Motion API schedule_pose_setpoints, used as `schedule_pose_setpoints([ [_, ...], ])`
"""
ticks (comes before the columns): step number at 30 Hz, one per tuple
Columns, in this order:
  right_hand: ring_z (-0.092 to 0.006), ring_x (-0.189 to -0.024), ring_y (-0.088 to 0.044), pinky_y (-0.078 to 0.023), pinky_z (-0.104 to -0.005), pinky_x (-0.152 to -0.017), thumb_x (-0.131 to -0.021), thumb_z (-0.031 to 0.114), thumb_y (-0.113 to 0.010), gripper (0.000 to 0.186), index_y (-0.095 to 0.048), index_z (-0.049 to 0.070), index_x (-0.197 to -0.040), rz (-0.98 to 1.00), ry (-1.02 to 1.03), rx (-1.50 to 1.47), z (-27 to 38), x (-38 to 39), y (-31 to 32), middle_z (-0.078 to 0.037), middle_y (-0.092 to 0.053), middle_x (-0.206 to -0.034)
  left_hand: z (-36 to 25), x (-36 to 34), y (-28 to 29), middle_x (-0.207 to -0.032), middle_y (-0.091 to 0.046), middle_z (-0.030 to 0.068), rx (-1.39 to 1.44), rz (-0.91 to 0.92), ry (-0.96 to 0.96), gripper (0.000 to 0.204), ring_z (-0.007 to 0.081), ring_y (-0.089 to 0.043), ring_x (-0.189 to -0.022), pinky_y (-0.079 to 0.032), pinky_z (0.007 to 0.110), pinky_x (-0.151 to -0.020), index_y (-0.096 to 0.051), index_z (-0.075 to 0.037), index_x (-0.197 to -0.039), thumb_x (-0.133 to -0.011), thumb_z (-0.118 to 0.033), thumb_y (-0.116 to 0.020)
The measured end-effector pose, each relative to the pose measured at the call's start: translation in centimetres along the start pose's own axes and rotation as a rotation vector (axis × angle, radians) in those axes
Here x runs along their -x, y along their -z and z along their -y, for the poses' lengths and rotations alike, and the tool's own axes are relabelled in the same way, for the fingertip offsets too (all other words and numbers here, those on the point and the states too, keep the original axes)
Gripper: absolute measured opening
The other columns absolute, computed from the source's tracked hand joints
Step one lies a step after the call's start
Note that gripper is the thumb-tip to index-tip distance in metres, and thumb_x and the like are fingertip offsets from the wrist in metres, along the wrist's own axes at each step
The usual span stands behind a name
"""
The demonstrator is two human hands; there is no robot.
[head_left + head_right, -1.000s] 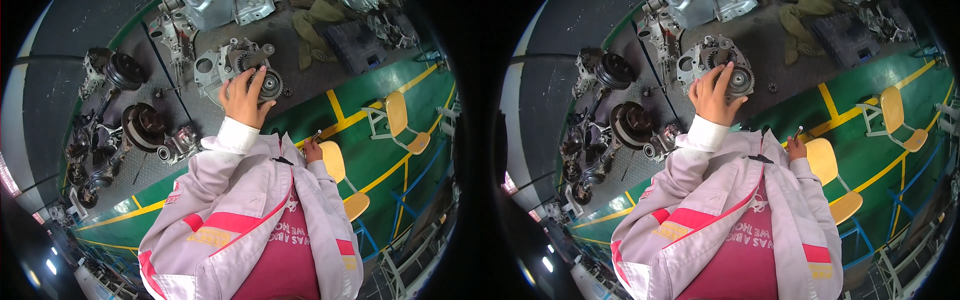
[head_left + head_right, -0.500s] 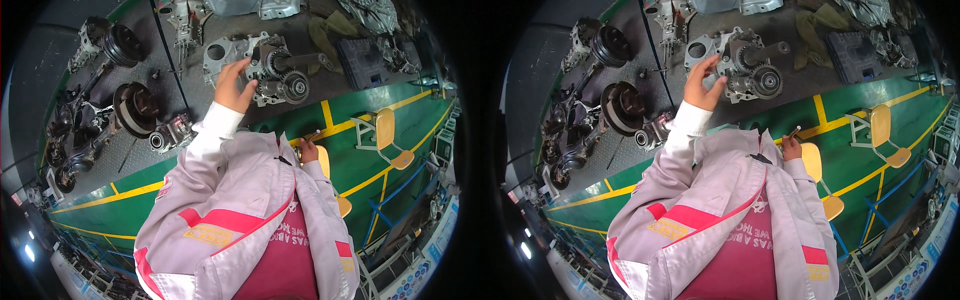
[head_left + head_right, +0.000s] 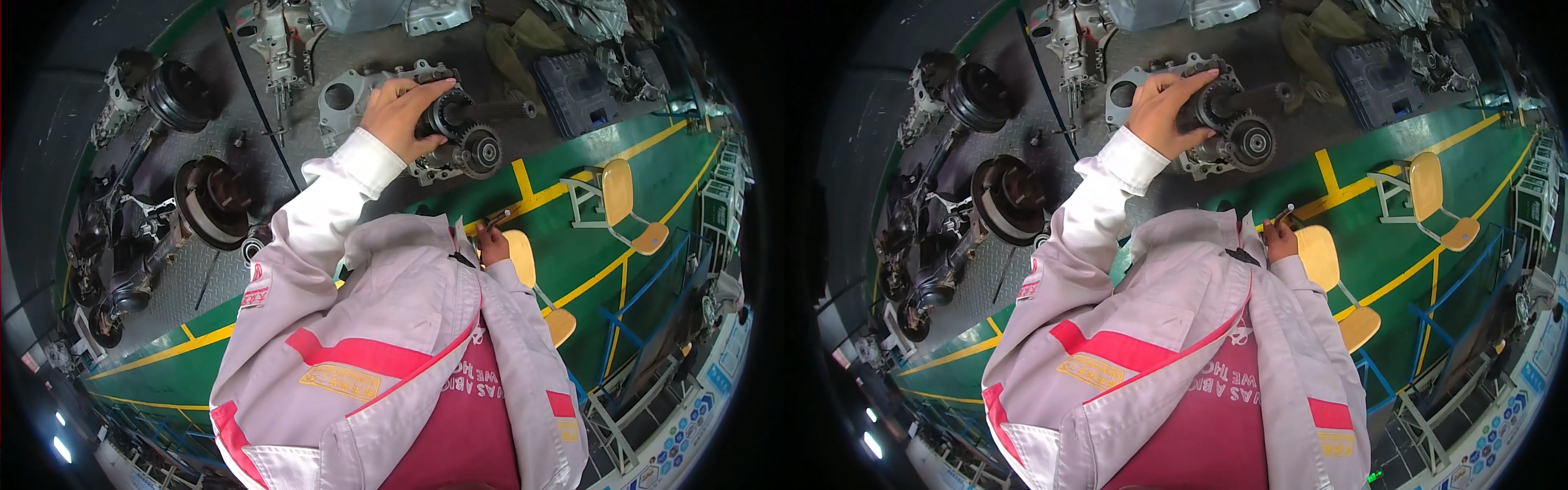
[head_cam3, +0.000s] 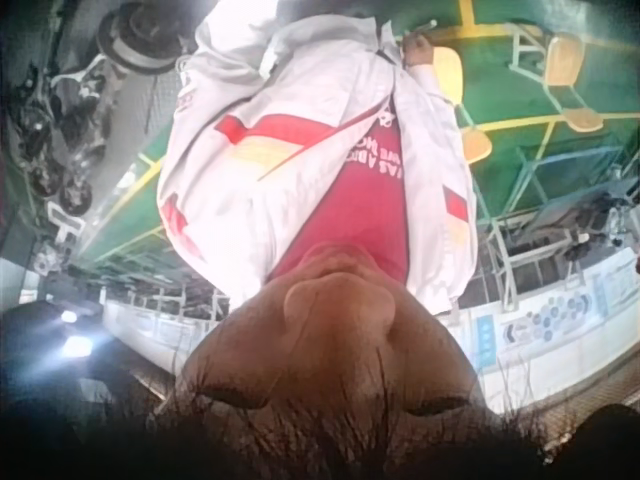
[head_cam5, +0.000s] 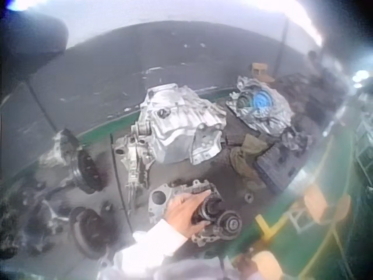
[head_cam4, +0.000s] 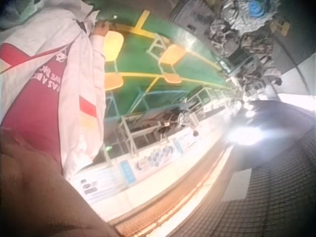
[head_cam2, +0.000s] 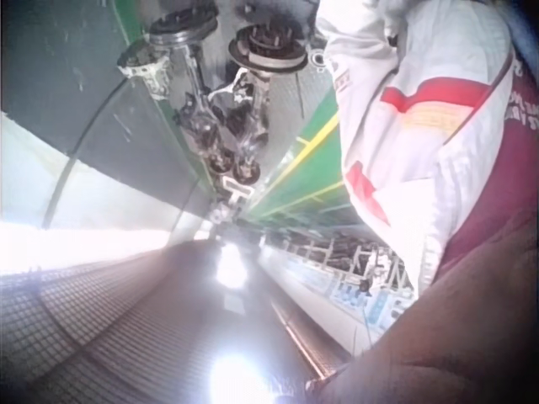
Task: The person handles internal gears and a metal gearbox housing by hand, then uses a curved metal tool to manipulate a shaft within the housing while working at a bench.
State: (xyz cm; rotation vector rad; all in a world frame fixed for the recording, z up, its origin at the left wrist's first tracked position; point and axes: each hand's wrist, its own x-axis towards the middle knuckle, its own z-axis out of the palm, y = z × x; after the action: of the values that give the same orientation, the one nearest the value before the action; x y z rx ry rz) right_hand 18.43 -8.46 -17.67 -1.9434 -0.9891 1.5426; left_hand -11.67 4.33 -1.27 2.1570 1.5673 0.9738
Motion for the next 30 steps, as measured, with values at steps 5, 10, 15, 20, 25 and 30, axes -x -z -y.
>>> schedule_pose_setpoints([
  [5, -0.0110, -0.053, -0.041, -0.033, -0.0260, -0.052, -0.085, 0.031, -0.058, 0.032, -0.051, 0.005, -0.069, -0.057, -0.046, 0.106, 1.5, 0.8, -0.6, -0.001, -0.048, -0.058, -0.3, -1.5, 0.7, -0.104, -0.058, 0.0037, -0.076, 0.040, -0.142, 0.079, 0.0250, -0.050, -0.098, -0.040, 0.033, -0.083, -0.045, -0.020, -0.128, -0.057, -0.014, -0.077],
  [10, -0.0106, -0.055, -0.042, -0.034, -0.0255, -0.053, -0.086, 0.030, -0.058, 0.030, -0.054, 0.004, -0.071, -0.044, -0.039, 0.117, 0.5, 0.4, -0.6, -0.001, -0.049, -0.060, -0.4, -2.8, 1.5, -0.111, -0.055, 0.0032, -0.322, 0.239, -0.198, 0.081, 0.0215, -0.048, -0.106, -0.039, 0.035, -0.088, -0.031, -0.020, -0.135, -0.066, -0.027, -0.074],
  [15, -0.0104, -0.055, -0.043, -0.036, -0.0252, -0.053, -0.086, 0.029, -0.058, 0.028, -0.056, 0.004, -0.074, -0.056, -0.053, 0.113, 0.3, 0.1, -0.6, 0.000, -0.050, -0.060, -0.4, -2.4, 0.7, -0.111, -0.056, 0.0042, -0.326, 0.237, -0.171, 0.080, 0.0226, -0.050, -0.104, -0.040, 0.036, -0.089, -0.032, -0.020, -0.135, -0.066, -0.028, -0.073],
  [20, -0.0160, -0.065, -0.050, -0.041, -0.0284, -0.064, -0.085, 0.035, -0.057, 0.034, -0.060, 0.001, -0.089, 0.007, -0.070, 0.158, 0.0, -0.2, -0.1, -0.007, -0.058, -0.074, 0.0, -2.3, 0.5, -0.109, -0.056, 0.0042, -0.251, 0.202, -0.173, 0.075, 0.0233, -0.052, -0.101, -0.042, 0.036, -0.087, -0.037, -0.020, -0.131, -0.065, -0.027, -0.073],
  [25, -0.0134, -0.060, -0.047, -0.038, -0.0266, -0.059, -0.085, 0.031, -0.058, 0.029, -0.057, 0.003, -0.079, -0.019, -0.051, 0.130, 1.3, 0.6, -0.5, -0.004, -0.054, -0.066, -0.7, -2.1, 1.3, -0.099, -0.059, 0.0031, -0.114, 0.104, -0.134, 0.065, 0.0224, -0.054, -0.089, -0.047, 0.032, -0.078, -0.051, -0.020, -0.118, -0.058, -0.017, -0.074],
  [30, -0.0113, -0.056, -0.044, -0.037, -0.0253, -0.055, -0.085, 0.029, -0.059, 0.029, -0.054, 0.004, -0.071, -0.028, -0.012, 0.100, 0.4, 0.4, -0.1, -0.002, -0.051, -0.061, -0.9, -2.2, 1.5, -0.091, -0.058, 0.0046, -0.066, 0.075, -0.154, 0.061, 0.0232, -0.055, -0.084, -0.048, 0.032, -0.075, -0.053, -0.020, -0.115, -0.058, -0.017, -0.075],
])
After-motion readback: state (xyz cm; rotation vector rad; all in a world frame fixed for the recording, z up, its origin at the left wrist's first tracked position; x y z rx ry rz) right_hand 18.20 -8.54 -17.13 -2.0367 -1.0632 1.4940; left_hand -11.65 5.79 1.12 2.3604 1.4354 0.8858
